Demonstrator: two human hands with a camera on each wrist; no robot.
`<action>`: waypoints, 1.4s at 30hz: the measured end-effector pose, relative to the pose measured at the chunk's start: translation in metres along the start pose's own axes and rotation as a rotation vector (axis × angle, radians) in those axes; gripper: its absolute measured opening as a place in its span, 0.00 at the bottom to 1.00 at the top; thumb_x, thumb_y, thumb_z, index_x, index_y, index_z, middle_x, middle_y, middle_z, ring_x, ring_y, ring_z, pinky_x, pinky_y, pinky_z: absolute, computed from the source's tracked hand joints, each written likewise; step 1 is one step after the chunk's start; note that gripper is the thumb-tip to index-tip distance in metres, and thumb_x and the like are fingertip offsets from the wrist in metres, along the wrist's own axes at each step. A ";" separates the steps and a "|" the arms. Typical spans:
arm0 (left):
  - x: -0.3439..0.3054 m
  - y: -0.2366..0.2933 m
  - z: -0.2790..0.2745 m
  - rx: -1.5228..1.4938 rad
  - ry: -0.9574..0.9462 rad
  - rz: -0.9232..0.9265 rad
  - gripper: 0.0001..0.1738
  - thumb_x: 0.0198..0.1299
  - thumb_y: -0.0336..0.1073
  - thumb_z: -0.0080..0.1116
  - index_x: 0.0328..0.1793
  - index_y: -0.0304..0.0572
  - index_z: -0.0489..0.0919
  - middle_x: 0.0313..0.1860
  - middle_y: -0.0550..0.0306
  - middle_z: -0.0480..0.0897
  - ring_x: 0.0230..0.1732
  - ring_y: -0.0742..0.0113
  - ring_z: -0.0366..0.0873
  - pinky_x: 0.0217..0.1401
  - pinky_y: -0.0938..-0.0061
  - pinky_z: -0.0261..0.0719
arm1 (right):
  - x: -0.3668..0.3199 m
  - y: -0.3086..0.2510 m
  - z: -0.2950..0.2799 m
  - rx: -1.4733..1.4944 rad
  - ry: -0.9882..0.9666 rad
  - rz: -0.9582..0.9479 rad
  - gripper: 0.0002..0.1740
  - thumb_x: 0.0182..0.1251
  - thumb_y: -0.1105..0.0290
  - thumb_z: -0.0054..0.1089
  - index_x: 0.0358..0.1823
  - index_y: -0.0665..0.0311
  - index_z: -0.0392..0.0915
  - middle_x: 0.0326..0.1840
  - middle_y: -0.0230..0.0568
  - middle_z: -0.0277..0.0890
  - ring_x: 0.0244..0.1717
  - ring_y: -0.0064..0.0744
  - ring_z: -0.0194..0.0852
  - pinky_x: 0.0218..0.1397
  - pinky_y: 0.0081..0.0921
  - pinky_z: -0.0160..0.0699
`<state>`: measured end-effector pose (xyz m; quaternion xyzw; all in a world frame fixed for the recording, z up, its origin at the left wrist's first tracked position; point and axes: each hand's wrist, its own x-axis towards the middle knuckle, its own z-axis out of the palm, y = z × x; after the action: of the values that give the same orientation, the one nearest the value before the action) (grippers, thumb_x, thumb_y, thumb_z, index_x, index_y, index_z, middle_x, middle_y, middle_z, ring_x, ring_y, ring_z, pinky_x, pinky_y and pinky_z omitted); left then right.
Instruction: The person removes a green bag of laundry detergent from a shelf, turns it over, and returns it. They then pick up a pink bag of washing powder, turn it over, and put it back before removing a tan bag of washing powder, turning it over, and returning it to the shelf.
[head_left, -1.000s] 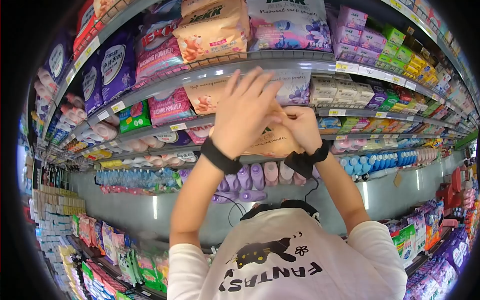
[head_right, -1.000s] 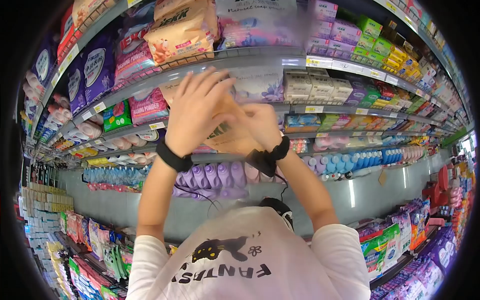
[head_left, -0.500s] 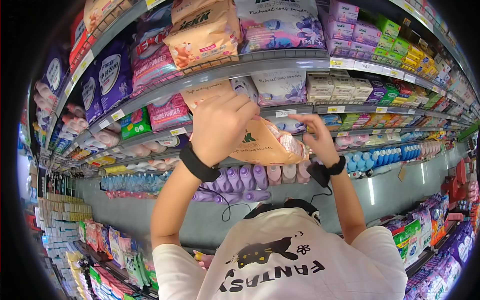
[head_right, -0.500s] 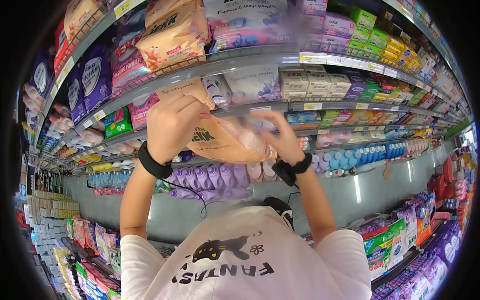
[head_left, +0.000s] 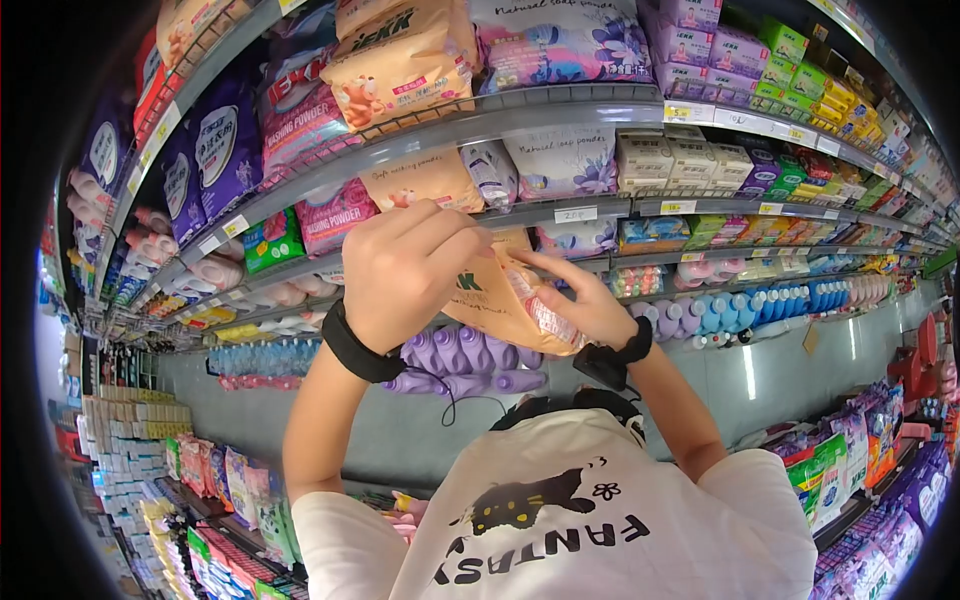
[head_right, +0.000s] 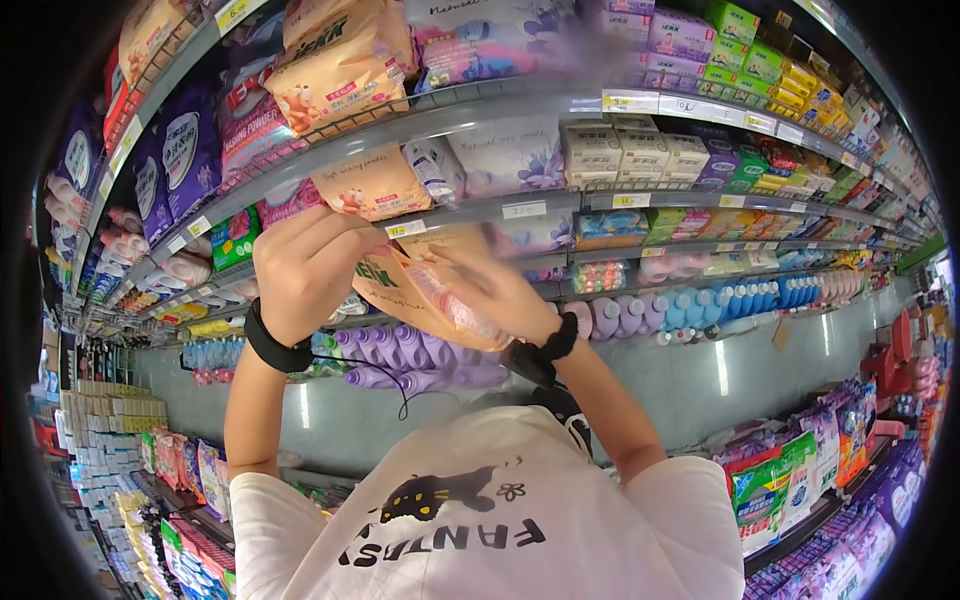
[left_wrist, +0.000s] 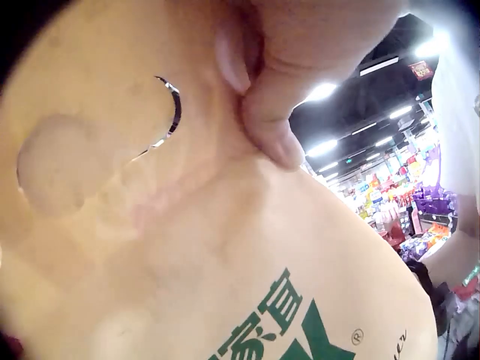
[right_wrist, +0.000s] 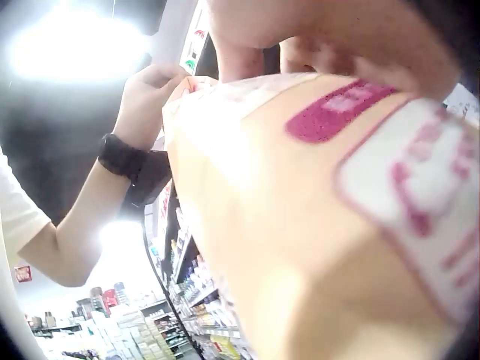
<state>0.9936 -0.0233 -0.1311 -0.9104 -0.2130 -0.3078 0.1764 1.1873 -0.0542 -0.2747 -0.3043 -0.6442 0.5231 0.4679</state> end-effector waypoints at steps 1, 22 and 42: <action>-0.002 -0.001 -0.002 0.000 -0.016 -0.005 0.07 0.34 0.27 0.58 0.24 0.45 0.78 0.22 0.64 0.78 0.21 0.69 0.74 0.21 0.76 0.70 | 0.000 0.001 0.002 -0.001 -0.013 0.022 0.25 0.67 0.65 0.49 0.63 0.69 0.62 0.63 0.43 0.65 0.61 0.28 0.62 0.64 0.25 0.58; -0.034 0.006 -0.009 -0.058 -0.030 -0.162 0.06 0.34 0.28 0.56 0.23 0.49 0.77 0.19 0.65 0.75 0.20 0.69 0.71 0.18 0.74 0.67 | -0.010 -0.003 -0.004 -0.037 0.042 0.149 0.13 0.64 0.72 0.51 0.46 0.71 0.76 0.44 0.41 0.78 0.42 0.24 0.74 0.47 0.20 0.71; -0.047 0.007 -0.023 -0.006 -0.085 -0.192 0.06 0.33 0.27 0.58 0.22 0.47 0.77 0.20 0.65 0.77 0.20 0.69 0.72 0.16 0.74 0.67 | -0.032 0.039 0.047 -0.447 0.143 -0.083 0.41 0.50 0.69 0.67 0.65 0.66 0.56 0.61 0.48 0.62 0.62 0.43 0.60 0.64 0.33 0.56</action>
<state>0.9517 -0.0528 -0.1450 -0.8986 -0.3055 -0.2850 0.1340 1.1523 -0.0901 -0.3214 -0.4096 -0.7213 0.3249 0.4544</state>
